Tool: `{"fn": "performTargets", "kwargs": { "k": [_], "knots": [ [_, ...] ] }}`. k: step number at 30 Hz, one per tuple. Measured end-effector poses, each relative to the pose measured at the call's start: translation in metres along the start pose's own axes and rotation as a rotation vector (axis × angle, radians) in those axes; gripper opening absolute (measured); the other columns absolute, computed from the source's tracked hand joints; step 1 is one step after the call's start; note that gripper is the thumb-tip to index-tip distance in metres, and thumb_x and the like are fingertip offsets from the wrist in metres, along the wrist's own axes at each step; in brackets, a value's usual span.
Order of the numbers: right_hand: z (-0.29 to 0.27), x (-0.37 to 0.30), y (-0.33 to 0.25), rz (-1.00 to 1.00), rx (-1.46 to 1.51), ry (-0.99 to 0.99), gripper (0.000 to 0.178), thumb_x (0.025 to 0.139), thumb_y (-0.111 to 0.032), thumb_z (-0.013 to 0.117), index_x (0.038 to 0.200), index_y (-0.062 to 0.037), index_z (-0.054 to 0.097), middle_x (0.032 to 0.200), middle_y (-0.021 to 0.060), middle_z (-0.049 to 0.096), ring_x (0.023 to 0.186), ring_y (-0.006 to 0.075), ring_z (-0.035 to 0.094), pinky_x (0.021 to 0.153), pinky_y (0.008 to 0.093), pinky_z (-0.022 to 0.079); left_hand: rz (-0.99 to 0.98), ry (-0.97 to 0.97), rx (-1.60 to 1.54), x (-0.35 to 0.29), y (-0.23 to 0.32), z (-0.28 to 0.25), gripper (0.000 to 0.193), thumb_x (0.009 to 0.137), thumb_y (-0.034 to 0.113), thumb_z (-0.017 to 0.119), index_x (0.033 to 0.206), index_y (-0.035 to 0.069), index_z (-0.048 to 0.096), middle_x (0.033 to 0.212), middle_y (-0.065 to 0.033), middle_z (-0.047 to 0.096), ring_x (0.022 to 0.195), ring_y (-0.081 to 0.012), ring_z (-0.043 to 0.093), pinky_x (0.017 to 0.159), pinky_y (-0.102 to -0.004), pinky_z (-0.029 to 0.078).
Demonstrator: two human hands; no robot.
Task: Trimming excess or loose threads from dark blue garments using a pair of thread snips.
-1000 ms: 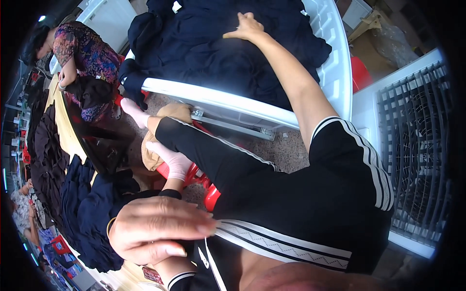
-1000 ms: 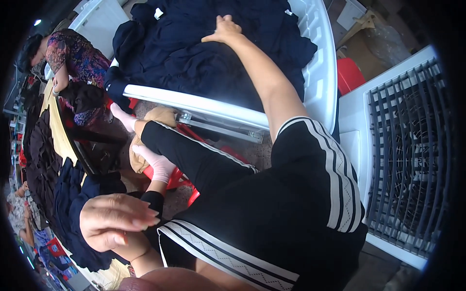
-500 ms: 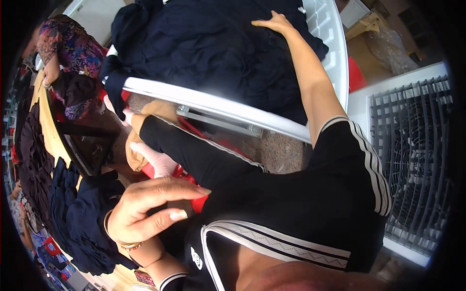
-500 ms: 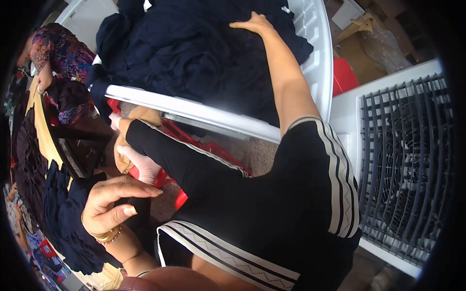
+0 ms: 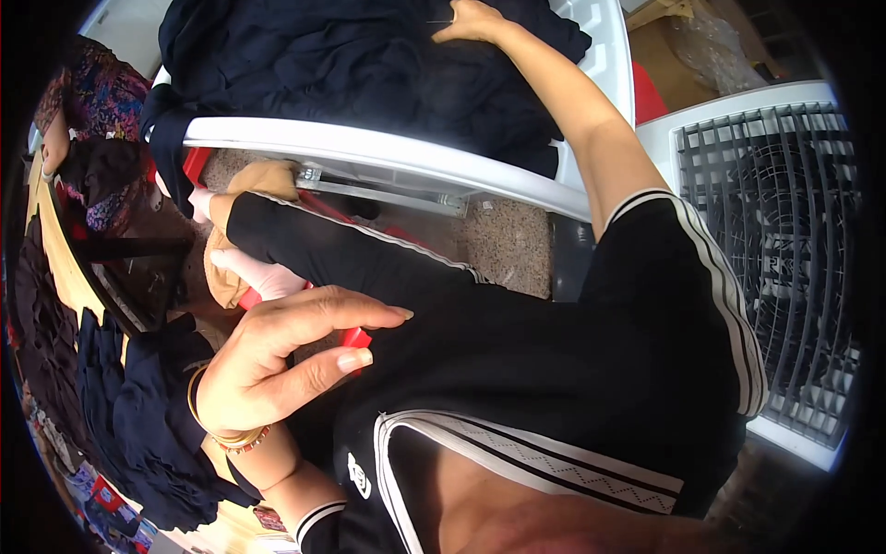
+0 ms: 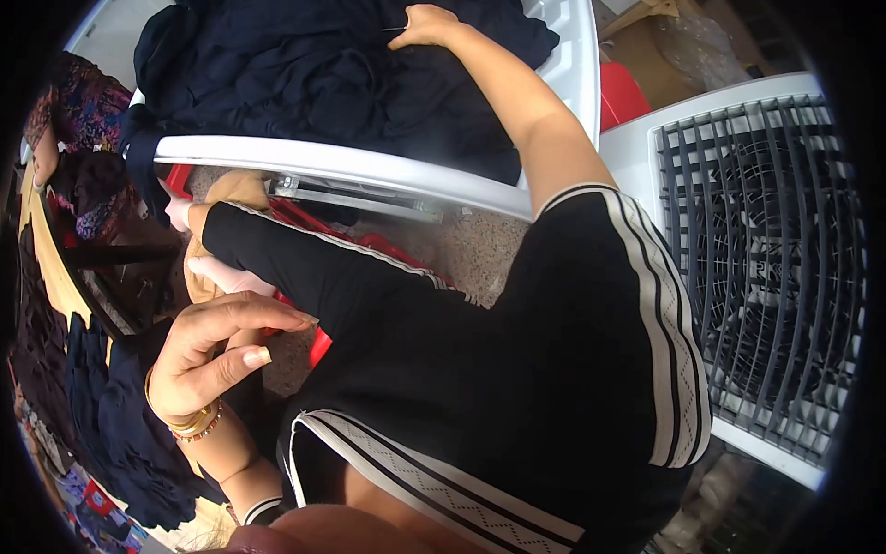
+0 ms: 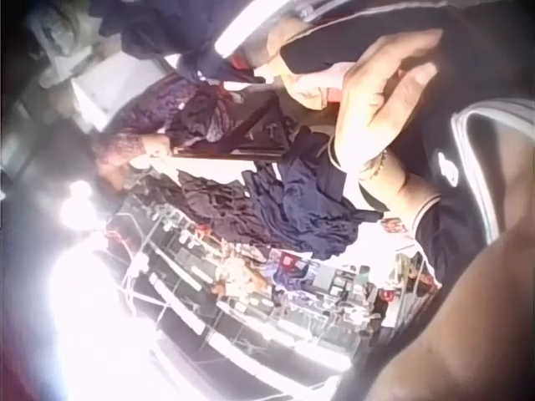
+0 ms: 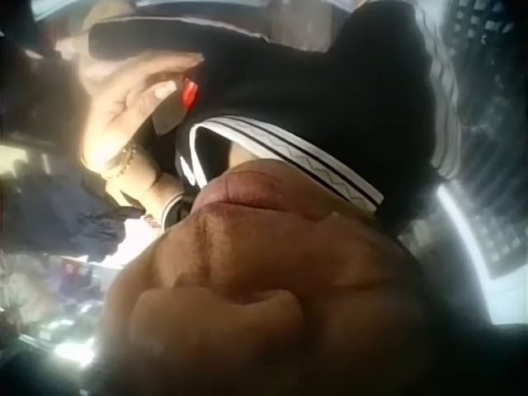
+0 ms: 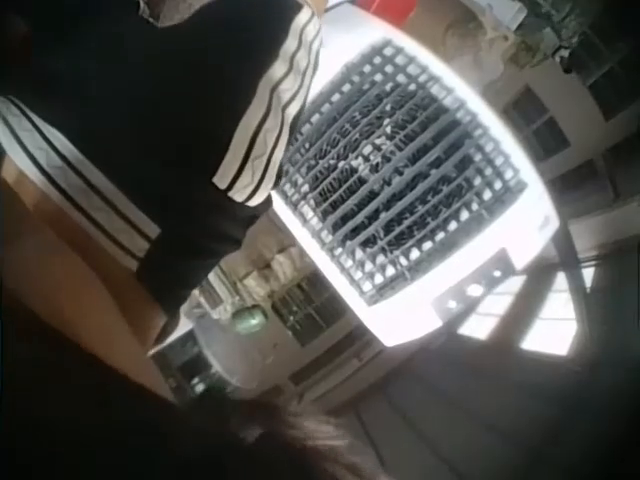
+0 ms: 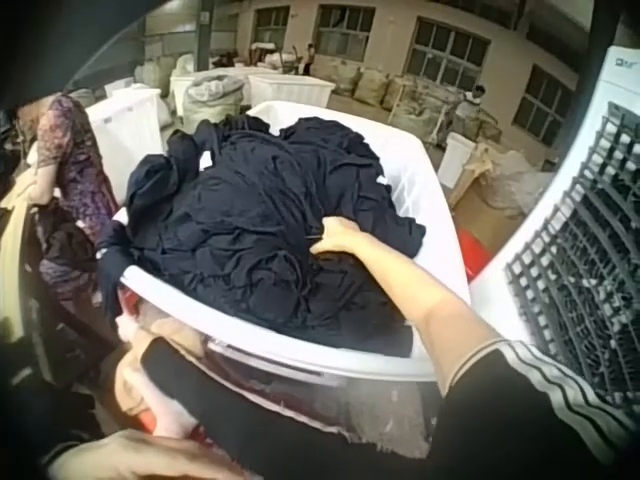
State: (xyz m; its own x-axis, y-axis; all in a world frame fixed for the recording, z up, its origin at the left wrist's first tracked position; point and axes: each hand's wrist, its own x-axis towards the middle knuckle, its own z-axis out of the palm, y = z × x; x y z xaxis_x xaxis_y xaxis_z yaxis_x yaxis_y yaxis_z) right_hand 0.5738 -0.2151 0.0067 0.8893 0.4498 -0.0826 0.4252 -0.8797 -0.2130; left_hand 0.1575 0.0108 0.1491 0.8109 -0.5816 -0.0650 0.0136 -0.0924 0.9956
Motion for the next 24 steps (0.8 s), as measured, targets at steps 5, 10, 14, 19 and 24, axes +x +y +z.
{"fn": "performTargets", "kwargs": {
  "k": [5, 10, 14, 19, 24],
  "knots": [
    [0.012, -0.002, 0.006, 0.029, 0.052, 0.127, 0.05, 0.059, -0.036, 0.076, 0.09, 0.0028, 0.067, 0.089, 0.022, 0.068, 0.085, 0.0326, 0.067, 0.075, 0.0384, 0.053, 0.076, 0.006, 0.035, -0.005, 0.006, 0.009, 0.029, 0.089, 0.002, 0.059, 0.117, -0.006, 0.059, 0.114, -0.0168, 0.063, 0.098, -0.023, 0.062, 0.084, -0.0312, 0.046],
    [-0.012, -0.036, -0.002, -0.084, 0.667, -0.149, 0.024, 0.066, -0.016, 0.073, 0.08, 0.0023, 0.068, 0.067, 0.0104, 0.066, 0.059, 0.0193, 0.063, 0.057, 0.0316, 0.051, 0.077, 0.161, 0.03, -0.007, -0.003, 0.014, 0.027, 0.092, 0.004, 0.053, 0.117, -0.004, 0.06, 0.104, -0.0122, 0.064, 0.098, -0.0207, 0.061, 0.085, -0.0281, 0.045],
    [-0.039, -0.077, -0.009, -0.076, 1.244, -0.257, 0.034, 0.068, -0.01, 0.073, 0.099, 0.0014, 0.065, 0.078, 0.0073, 0.065, 0.068, 0.0154, 0.06, 0.058, 0.0274, 0.047, -0.052, 0.282, 0.0, 0.004, -0.027, 0.005, 0.031, 0.092, 0.009, 0.058, 0.12, -0.003, 0.058, 0.11, -0.0101, 0.064, 0.102, -0.0137, 0.058, 0.087, -0.0244, 0.045],
    [-0.081, -0.145, -0.099, -0.435, 0.473, -0.382, 0.058, 0.068, -0.035, 0.081, 0.103, 0.0091, 0.064, 0.098, 0.0139, 0.068, 0.089, 0.0176, 0.065, 0.079, 0.0304, 0.051, -0.061, 0.612, -0.062, 0.027, -0.065, 0.004, 0.044, 0.096, 0.026, 0.055, 0.133, 0.003, 0.048, 0.119, -0.0106, 0.057, 0.113, -0.0185, 0.053, 0.096, -0.03, 0.04],
    [-0.05, -0.231, -0.17, -0.806, 0.633, -0.552, 0.037, 0.067, -0.025, 0.083, 0.068, 0.005, 0.061, 0.054, -0.0001, 0.053, 0.053, 0.0059, 0.05, 0.046, 0.0281, 0.04, 0.277, 0.801, -1.066, 0.042, -0.08, 0.002, 0.061, 0.093, 0.049, 0.051, 0.134, 0.004, 0.044, 0.126, -0.011, 0.057, 0.107, -0.0252, 0.059, 0.094, -0.0409, 0.047]
  ]
}}
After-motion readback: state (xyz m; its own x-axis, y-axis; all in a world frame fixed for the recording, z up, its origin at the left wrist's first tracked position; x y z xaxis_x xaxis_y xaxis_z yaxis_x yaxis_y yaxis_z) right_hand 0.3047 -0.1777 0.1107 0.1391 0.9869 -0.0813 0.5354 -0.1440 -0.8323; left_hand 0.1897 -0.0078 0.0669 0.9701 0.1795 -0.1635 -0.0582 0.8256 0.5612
